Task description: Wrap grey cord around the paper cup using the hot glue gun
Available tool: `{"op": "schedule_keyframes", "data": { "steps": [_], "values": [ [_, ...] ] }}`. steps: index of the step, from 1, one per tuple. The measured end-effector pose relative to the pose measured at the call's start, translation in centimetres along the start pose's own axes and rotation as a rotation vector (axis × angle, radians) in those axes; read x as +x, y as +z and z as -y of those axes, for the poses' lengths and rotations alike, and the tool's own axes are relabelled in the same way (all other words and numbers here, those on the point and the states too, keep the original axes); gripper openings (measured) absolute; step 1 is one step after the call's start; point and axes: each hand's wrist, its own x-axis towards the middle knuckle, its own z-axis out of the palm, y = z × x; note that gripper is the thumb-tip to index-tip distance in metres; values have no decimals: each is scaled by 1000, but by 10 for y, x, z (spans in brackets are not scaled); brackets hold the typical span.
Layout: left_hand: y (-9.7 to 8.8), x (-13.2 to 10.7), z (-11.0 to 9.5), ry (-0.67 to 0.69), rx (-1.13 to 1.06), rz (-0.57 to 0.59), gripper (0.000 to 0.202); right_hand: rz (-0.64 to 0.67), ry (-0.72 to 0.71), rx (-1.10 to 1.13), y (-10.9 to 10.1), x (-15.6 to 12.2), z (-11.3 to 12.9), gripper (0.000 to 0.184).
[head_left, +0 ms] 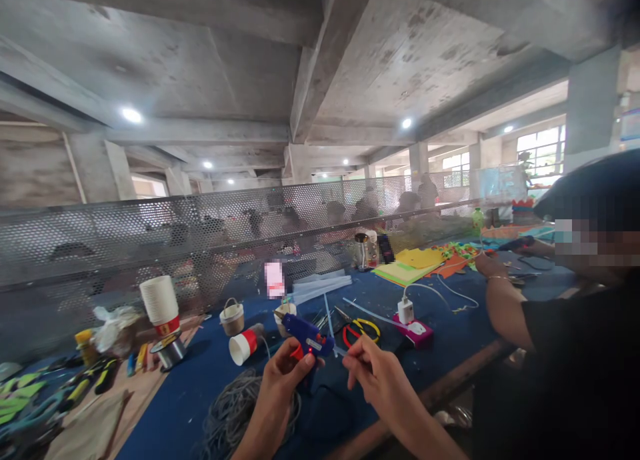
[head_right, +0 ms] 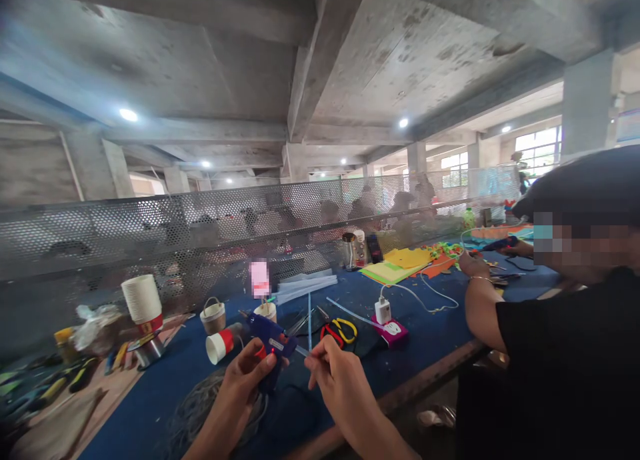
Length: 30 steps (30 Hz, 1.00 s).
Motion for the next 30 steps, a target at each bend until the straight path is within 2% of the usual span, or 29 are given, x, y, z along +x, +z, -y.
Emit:
{"op": "schedule_keyframes", "data": {
  "steps": [5,8,14,17,24,30],
  "values": [
    [-1,0,1,15,-4,-29,38,107,52,175,-4,-1,4,26],
    [0,-2,-3,7,16,4,38,125,64,213,-3,0,3,27],
    [2,-3,-8,-4,-6,-11,36,87,32,122,1,1,-1,27],
    [2,-3,-8,16,3,18,34,64,34,76,2,0,-1,26],
    [0,-4,-7,5,-8,19,29,123,74,138,-1,1,2,25],
    [-2,-1,-1,9,-22,18,32,108,47,122,3,4,-8,28]
  ]
}}
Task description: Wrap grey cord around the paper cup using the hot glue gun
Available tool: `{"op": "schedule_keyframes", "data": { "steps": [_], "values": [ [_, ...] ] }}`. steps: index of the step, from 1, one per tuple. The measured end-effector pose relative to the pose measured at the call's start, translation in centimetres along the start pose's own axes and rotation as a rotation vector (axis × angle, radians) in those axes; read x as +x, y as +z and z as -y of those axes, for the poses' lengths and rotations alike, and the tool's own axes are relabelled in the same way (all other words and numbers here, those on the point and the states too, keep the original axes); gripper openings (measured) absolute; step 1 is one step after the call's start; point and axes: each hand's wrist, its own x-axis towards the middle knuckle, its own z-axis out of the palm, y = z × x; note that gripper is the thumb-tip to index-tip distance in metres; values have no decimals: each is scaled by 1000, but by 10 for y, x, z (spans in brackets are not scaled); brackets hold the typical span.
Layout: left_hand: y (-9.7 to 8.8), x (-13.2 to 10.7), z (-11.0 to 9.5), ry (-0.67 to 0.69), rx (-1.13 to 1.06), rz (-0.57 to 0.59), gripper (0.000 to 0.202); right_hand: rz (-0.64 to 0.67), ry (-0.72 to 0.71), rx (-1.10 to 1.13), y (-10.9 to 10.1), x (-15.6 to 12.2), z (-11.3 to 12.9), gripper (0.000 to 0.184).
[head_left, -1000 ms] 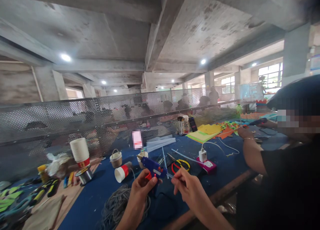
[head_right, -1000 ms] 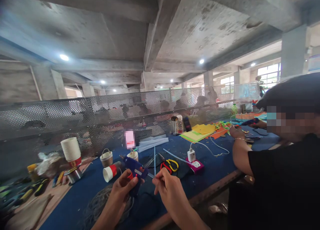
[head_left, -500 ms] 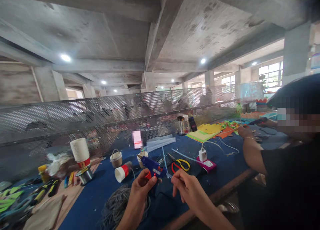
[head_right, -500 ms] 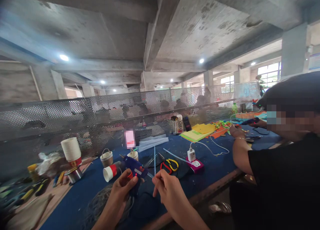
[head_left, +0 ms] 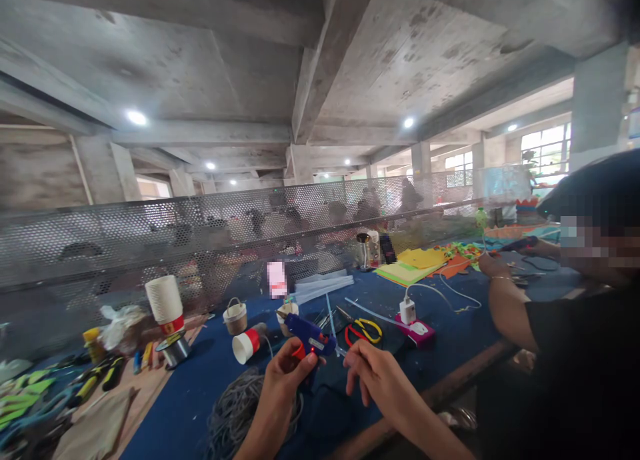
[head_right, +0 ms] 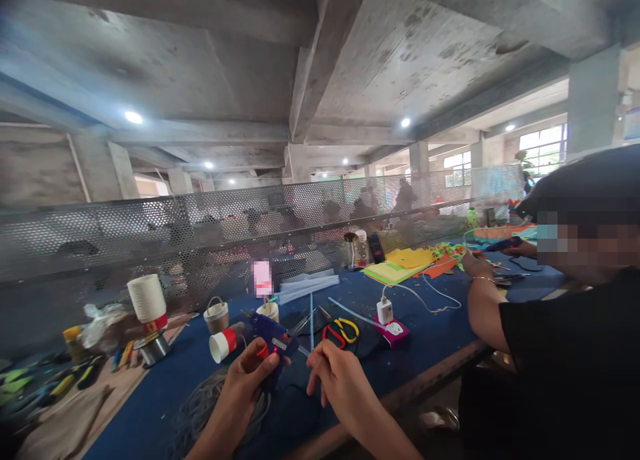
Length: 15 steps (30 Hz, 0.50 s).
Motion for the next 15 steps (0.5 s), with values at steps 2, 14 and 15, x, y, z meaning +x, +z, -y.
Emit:
{"op": "schedule_keyframes", "data": {
  "steps": [2,14,15],
  "values": [
    [0,0,1,-14,-27,-12,34,-1,2,-18,0,1,-1,27],
    [0,7,4,-84,-201,-62,39,-276,-225,-425,0,-1,-1,14],
    [0,8,4,-89,-208,-71,40,-295,-237,-446,1,0,-3,11]
  ]
}}
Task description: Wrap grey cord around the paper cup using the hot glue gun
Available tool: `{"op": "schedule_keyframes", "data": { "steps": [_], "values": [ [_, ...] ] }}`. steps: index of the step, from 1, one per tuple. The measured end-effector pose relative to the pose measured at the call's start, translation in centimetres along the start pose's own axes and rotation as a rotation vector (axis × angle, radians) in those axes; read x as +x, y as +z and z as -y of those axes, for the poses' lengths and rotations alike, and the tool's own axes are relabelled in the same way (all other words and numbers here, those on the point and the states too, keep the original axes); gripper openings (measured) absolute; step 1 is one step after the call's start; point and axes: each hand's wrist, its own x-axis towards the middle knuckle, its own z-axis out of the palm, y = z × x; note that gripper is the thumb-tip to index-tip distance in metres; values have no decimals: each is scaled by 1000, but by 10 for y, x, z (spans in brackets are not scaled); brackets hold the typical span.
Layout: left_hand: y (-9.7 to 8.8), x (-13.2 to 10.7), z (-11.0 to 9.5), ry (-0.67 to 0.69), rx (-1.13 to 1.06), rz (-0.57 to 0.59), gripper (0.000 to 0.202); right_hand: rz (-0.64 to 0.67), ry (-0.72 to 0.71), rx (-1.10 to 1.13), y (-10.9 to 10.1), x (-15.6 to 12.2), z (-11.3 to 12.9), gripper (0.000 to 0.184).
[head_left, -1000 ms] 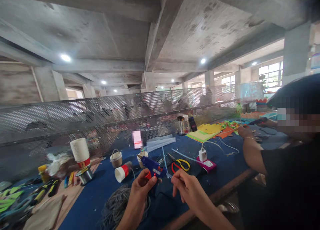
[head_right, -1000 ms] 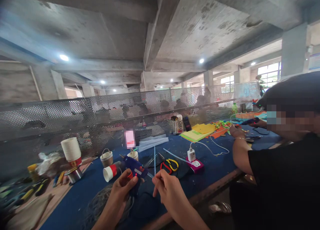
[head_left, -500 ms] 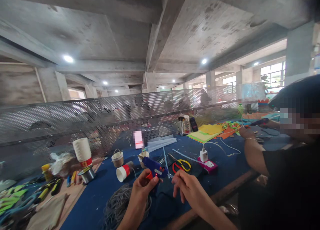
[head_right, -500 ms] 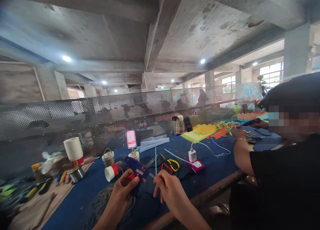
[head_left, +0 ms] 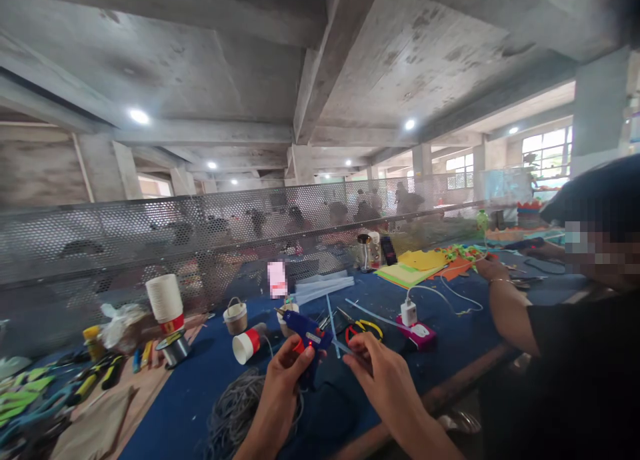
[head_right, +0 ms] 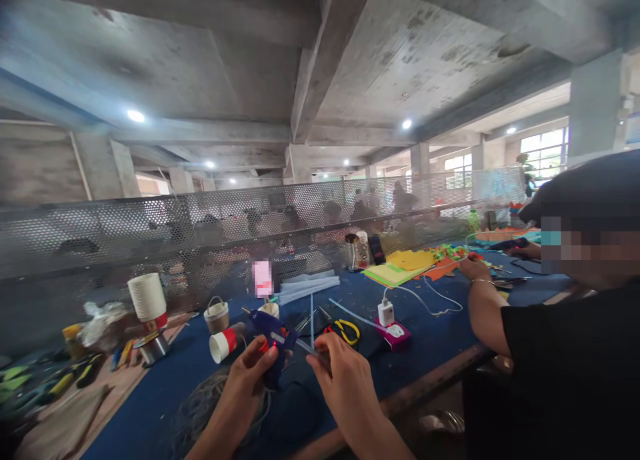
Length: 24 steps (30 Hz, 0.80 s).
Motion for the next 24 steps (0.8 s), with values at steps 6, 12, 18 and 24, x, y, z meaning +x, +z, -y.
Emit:
{"op": "schedule_keyframes", "data": {
  "steps": [6,12,18,24],
  "values": [
    [0,1,-2,25,32,20,37,-12,-11,-34,7,1,-6,11],
    [-1,2,-2,39,82,-4,36,131,111,170,3,6,0,19],
    [-4,4,0,66,111,-34,38,223,172,292,0,10,1,24],
    [1,-1,-5,20,98,-13,35,220,116,175,-3,13,2,25]
  ]
}}
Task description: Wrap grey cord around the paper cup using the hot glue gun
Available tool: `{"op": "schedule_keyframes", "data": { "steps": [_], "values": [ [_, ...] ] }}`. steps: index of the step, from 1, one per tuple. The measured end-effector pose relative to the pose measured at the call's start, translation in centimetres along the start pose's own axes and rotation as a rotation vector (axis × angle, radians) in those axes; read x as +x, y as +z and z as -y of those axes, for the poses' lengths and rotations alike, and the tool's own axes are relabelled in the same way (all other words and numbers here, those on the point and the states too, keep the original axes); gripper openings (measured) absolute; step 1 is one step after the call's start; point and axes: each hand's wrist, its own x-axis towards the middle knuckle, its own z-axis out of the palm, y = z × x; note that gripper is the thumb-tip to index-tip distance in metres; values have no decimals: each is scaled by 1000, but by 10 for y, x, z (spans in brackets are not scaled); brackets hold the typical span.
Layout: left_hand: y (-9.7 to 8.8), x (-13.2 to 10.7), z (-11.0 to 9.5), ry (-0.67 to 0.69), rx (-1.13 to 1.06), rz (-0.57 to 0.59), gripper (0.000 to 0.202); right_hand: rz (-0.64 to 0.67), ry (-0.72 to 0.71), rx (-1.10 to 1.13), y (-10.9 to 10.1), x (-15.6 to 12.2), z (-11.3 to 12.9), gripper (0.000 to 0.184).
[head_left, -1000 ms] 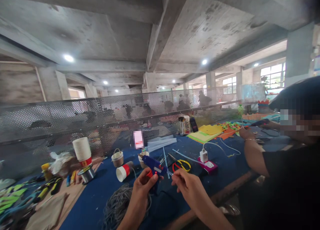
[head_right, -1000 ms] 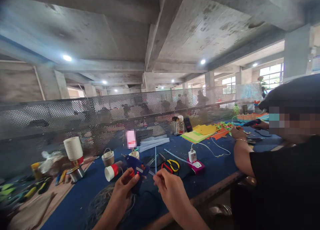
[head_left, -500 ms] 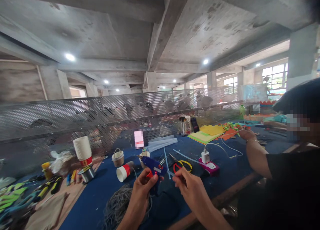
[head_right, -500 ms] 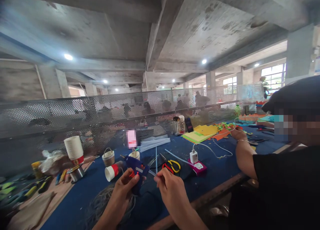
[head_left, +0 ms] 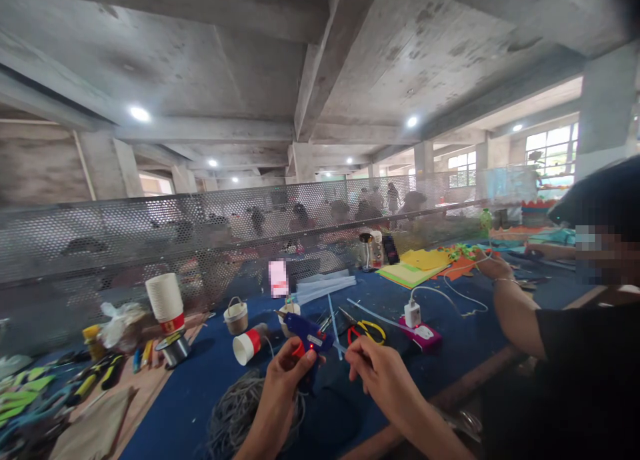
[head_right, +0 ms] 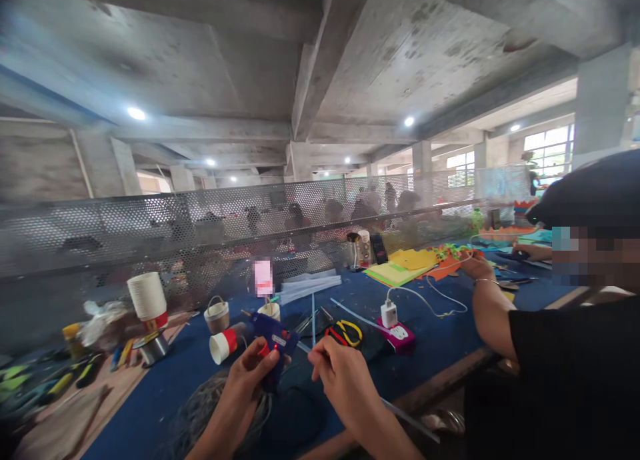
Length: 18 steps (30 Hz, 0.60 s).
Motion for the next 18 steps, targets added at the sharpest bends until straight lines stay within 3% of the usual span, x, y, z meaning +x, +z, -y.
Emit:
{"op": "schedule_keyframes", "data": {
  "steps": [3,9,18],
  "values": [
    [0,0,0,-7,-20,-31,38,-87,-49,-100,2,2,0,13],
    [-4,1,1,-3,-26,-6,36,-199,-108,-249,11,4,-1,7],
    [-5,2,2,2,-43,-45,37,-46,-45,-74,3,9,11,20]
  ]
}}
